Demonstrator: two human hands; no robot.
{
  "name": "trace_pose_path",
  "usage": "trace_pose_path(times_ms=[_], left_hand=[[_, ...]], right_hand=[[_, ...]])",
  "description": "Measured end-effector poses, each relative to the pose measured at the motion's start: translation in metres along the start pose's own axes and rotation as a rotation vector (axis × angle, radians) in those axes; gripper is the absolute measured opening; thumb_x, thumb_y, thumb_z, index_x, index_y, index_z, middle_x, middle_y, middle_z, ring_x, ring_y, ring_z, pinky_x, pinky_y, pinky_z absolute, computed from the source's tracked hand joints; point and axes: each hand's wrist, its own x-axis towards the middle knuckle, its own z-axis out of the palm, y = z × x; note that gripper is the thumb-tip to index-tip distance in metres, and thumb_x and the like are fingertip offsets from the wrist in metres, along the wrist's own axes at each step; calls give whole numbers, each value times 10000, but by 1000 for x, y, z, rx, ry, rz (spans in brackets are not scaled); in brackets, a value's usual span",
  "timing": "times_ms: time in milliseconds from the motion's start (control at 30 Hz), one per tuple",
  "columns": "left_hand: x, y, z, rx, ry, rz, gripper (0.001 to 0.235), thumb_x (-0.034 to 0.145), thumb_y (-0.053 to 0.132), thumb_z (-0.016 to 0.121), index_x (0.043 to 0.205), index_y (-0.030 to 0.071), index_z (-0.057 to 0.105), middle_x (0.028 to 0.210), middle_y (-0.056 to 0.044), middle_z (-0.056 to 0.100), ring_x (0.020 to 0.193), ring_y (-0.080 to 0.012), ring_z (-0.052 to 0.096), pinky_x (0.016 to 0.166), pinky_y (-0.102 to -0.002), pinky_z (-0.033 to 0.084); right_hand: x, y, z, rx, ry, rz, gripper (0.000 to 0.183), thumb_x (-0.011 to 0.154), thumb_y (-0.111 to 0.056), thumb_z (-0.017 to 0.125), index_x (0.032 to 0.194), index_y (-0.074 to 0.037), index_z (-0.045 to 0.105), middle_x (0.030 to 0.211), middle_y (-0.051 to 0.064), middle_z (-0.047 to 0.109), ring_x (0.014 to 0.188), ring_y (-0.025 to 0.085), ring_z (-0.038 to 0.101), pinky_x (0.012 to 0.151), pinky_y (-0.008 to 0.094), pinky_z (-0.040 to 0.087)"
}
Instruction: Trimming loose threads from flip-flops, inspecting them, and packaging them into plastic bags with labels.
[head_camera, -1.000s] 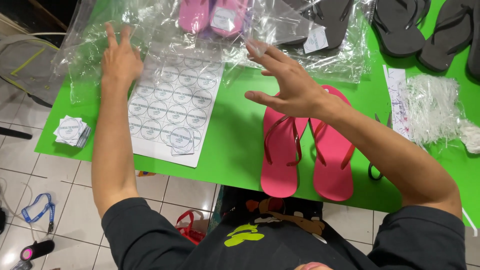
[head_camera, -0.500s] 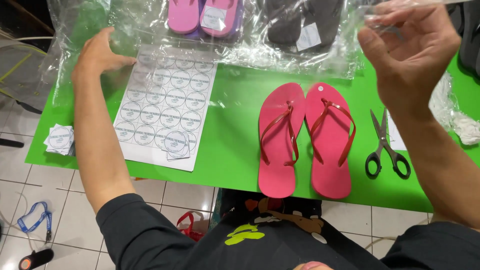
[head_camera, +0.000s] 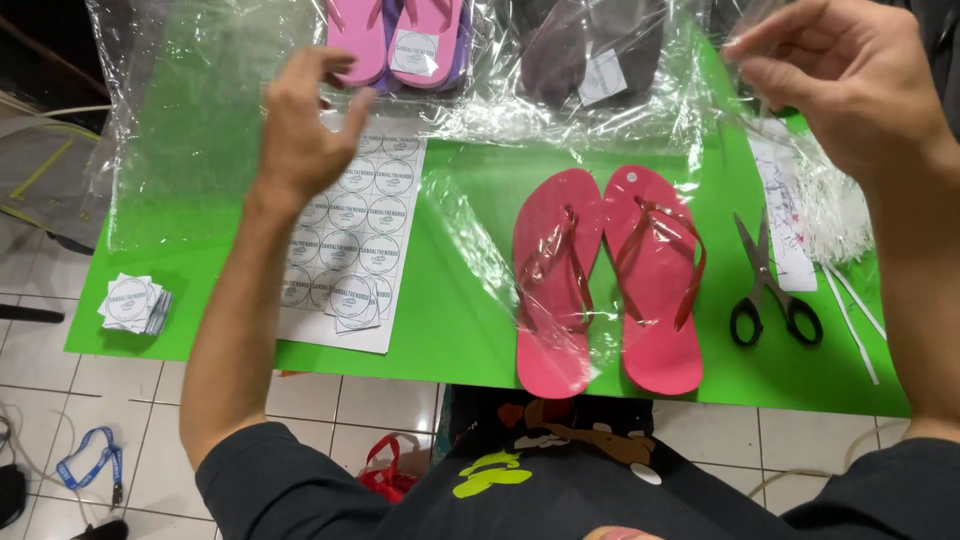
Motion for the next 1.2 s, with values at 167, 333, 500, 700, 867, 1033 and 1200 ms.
trace_pose_path(times_ms=[167, 333, 500, 700, 867, 1033, 1200], left_hand=[[0, 50, 57, -274, -385, -146, 986, 902, 356, 839, 1594, 190, 157, 1384, -204, 601, 1291, -340, 583, 1088, -526, 470], [-1, 52, 80, -530, -371, -190, 852, 860, 121, 864, 1536, 113, 346, 1057, -67, 696, 1023, -196, 699, 994, -329, 565], [-5, 54, 74, -801, -331, -315, 631, 923, -45, 738, 1476, 22, 442, 913, -72, 630, 695, -143, 710, 647, -249, 670], [-5, -67, 58, 204, 211, -283, 161, 1033, 228, 676, 1097, 92, 619, 966, -59, 667, 730, -146, 662, 565, -275, 584], [-49, -157, -16, 808, -125, -874, 776, 1007, 543, 605, 1524, 4, 394, 1509, -321, 433, 1350, -498, 478, 1067, -706, 324], [-74, -160, -35, 561, -373, -1134, 982, 1015, 768, 330, 1601, -13, 227, 1616, -370, 207, 1471, -571, 227, 1141, -767, 165], [-73, -147, -34, 519, -163, -1005, 887, 1052, 671, 258, 1659, 37, 129, 1653, -358, 10, 1536, -570, 22, 1145, -745, -79]], right_hand=[[31, 8, -13, -103, -162, -24, 54, 1156, -51, 609, 1194, -61, 646, 1290, 99, 700, 1159, 177, 673, 945, 265, 528], [59, 58, -34, 68, -361, -233, 273, 1170, -73, 387, 1336, 67, 551, 1385, 191, 596, 1319, 289, 595, 1176, 385, 476], [56, 19, -9, -137, -203, -97, 539, 1055, -4, 577, 1548, 76, 375, 1534, 280, 471, 1415, 427, 477, 1150, 524, 389], [48, 19, 0, -162, -137, -15, 767, 1010, 86, 703, 1677, 53, 325, 1214, 326, 608, 1134, 321, 619, 695, 350, 503], [38, 30, -8, -145, -42, 58, 342, 1111, 44, 679, 1429, 37, 553, 1277, 219, 676, 1136, 269, 707, 856, 334, 601], [53, 87, -25, -159, -72, -198, 169, 1319, 52, 574, 1484, 68, 607, 1338, 199, 684, 1169, 236, 711, 893, 258, 582], [74, 78, -13, -227, 36, -312, 225, 1306, 46, 580, 1518, 116, 561, 1482, 247, 595, 1217, 379, 632, 966, 465, 591]])
